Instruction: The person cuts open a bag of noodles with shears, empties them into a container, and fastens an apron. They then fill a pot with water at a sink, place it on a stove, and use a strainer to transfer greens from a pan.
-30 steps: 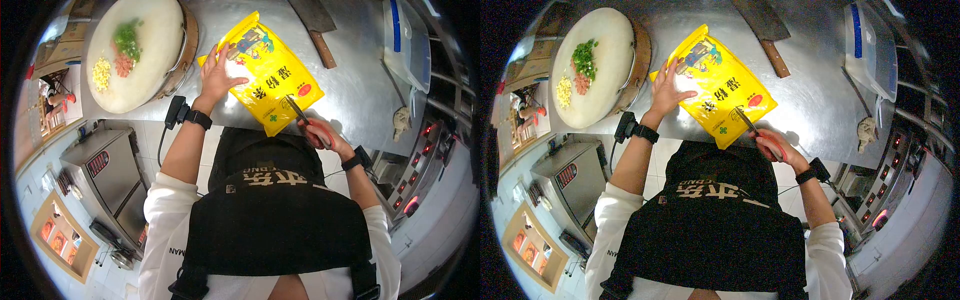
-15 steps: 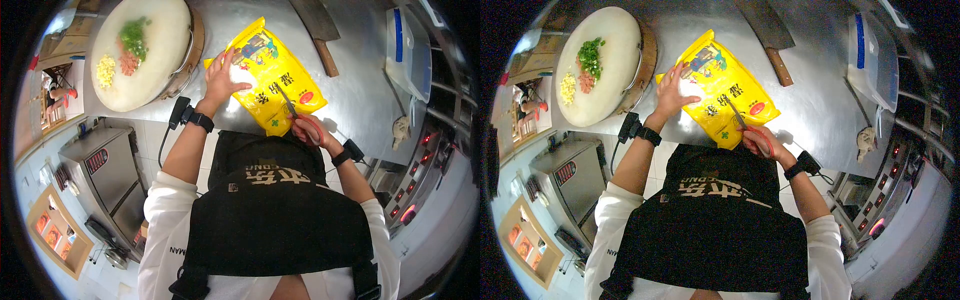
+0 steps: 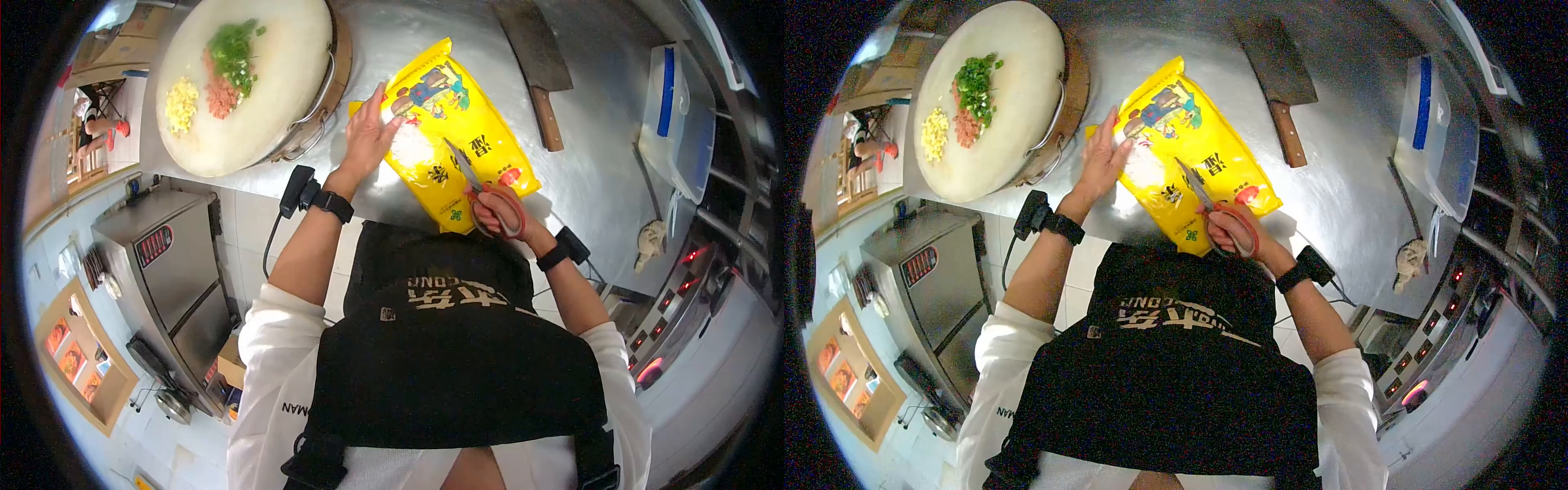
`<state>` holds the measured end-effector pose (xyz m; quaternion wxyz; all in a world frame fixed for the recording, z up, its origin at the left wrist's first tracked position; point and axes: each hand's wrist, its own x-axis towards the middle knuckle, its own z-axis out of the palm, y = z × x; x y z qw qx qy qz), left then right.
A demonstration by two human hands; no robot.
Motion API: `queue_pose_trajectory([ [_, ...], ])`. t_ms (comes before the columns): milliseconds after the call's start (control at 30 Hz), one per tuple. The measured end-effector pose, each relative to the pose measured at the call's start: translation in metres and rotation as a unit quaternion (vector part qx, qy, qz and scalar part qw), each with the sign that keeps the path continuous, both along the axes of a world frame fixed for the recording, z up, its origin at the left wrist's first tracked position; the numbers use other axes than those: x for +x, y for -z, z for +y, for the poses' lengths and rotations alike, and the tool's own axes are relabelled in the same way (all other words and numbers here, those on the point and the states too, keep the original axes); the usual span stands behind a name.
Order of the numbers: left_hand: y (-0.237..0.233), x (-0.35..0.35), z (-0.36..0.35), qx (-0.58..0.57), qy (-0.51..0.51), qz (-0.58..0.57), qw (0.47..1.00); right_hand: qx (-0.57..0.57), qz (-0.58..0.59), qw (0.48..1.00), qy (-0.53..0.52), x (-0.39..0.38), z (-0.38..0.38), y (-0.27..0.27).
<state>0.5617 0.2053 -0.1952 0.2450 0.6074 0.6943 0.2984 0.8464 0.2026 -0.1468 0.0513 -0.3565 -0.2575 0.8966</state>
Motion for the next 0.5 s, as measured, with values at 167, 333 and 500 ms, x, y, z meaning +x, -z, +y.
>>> queue_pose_trajectory([
  [167, 0.0, -0.001, -0.001, -0.03, -0.034, -0.031, 0.998, 0.019, 0.017, 0.999, 0.024, -0.024, 0.01, -0.003],
  [333, 0.001, -0.003, -0.001, -0.032, -0.042, -0.08, 0.995, 0.006, 0.036, 0.999, -0.021, -0.028, 0.019, 0.016],
  [500, 0.0, -0.002, 0.0, -0.061, -0.063, -0.095, 0.992, -0.015, 0.075, 0.997, -0.002, -0.043, 0.027, 0.011],
])
